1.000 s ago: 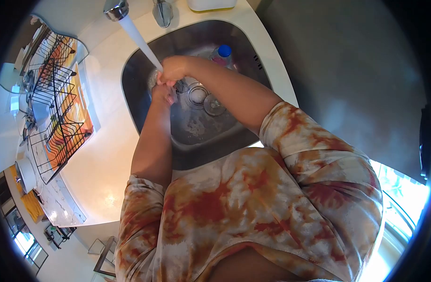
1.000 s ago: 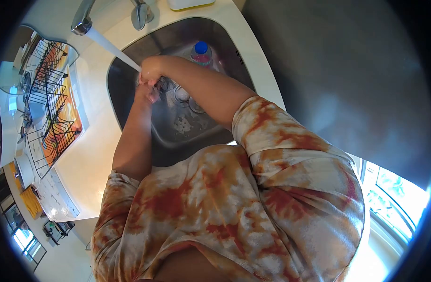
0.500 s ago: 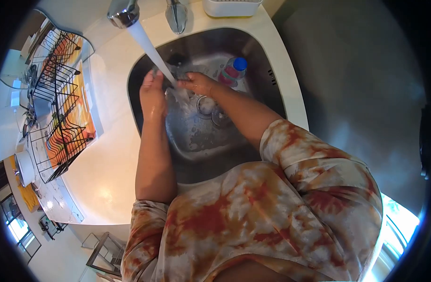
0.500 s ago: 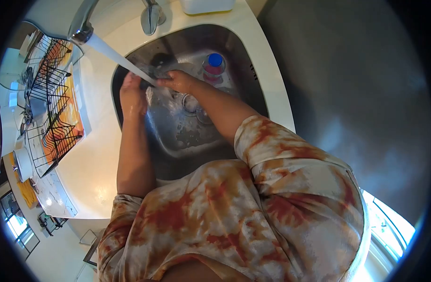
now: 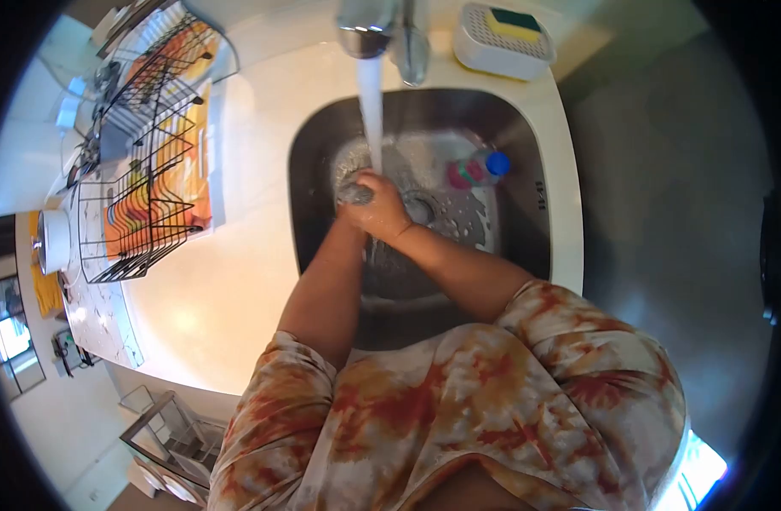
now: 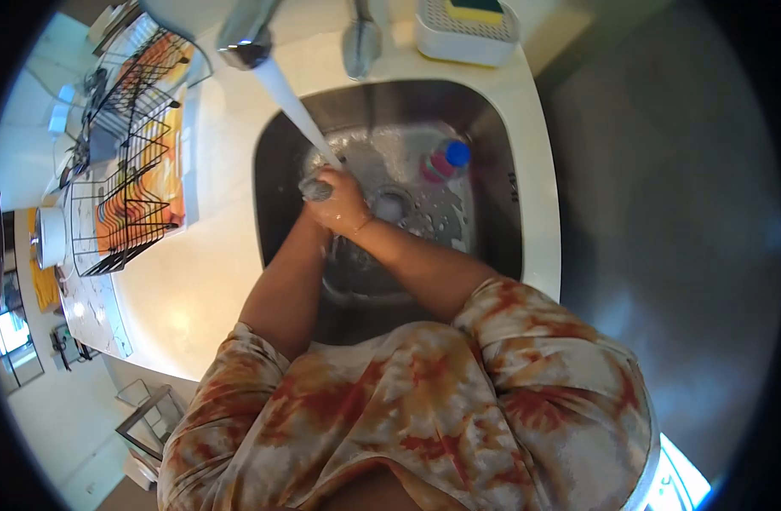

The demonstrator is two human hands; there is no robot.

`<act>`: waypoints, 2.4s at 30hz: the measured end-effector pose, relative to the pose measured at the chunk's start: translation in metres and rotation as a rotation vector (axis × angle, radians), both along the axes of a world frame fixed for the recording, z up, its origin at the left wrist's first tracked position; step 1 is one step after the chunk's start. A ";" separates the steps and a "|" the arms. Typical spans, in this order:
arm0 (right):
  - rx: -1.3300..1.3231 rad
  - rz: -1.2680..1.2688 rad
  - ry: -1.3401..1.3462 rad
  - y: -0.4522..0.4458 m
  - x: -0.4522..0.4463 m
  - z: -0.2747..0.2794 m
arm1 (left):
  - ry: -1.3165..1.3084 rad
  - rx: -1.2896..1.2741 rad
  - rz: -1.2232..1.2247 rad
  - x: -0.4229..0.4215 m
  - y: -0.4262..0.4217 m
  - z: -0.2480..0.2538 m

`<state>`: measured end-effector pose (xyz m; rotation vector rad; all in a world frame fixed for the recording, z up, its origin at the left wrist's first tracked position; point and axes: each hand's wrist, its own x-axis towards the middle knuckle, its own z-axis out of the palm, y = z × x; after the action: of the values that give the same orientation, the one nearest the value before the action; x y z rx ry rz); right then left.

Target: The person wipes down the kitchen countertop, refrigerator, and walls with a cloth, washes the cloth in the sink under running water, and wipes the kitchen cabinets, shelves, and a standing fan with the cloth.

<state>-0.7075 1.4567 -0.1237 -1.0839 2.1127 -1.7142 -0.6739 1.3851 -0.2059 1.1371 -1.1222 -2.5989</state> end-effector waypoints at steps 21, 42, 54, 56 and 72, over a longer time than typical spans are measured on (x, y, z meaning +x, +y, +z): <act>0.279 0.203 -0.070 -0.011 -0.086 -0.030 | -0.465 -0.907 -0.092 -0.012 0.014 0.055; -0.166 0.244 -0.791 -0.003 -0.050 0.048 | -0.150 0.354 0.306 -0.011 -0.004 0.115; 0.247 0.507 -0.365 -0.009 -0.097 0.061 | 0.400 0.563 -0.005 -0.006 -0.006 0.120; 0.404 0.517 -0.472 -0.009 -0.110 0.060 | 0.350 0.460 -0.036 -0.003 -0.002 0.128; 0.475 0.781 -0.745 -0.016 -0.112 0.054 | 0.254 0.299 -0.286 0.009 0.008 0.148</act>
<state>-0.8200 1.4403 -0.0695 -0.7801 1.2649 -0.9434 -0.6646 1.3931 -0.0578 0.6947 -0.9229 -3.1045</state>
